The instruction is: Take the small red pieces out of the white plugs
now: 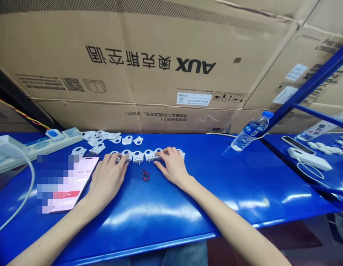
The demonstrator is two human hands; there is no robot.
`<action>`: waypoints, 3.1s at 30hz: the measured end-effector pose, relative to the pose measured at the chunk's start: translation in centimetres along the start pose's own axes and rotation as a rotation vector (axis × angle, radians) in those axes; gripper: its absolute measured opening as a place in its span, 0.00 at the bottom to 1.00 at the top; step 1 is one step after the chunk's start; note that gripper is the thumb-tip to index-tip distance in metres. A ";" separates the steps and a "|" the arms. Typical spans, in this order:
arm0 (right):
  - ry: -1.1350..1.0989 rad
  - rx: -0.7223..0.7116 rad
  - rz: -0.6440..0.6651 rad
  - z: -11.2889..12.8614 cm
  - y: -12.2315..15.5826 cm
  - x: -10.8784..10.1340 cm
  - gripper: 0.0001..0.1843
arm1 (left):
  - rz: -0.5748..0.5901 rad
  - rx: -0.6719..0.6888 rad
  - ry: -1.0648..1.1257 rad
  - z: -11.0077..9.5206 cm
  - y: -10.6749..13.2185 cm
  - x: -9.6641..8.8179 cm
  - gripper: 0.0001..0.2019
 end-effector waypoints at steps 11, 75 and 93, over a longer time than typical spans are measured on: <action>-0.010 -0.008 -0.002 -0.2 0.0 0.1 0.17 | -0.028 0.256 0.174 -2.1 0.6 -0.5 0.16; 0.007 0.068 -0.034 0.0 0.2 -0.2 0.27 | 0.107 -0.052 -0.022 -0.9 0.3 -0.9 0.21; -0.012 0.306 0.046 9.1 9.8 -1.9 0.35 | 0.152 -0.142 0.292 -1.3 9.1 -3.8 0.33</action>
Point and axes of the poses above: each hand's wrist, its own y-axis away from the middle knuckle, its own x-axis out of the palm, z = x × y, the point moved 3 cm from there along -y, towards the middle knuckle, and after that the axes turned 15 degrees about -x, right-handed, at the moved point
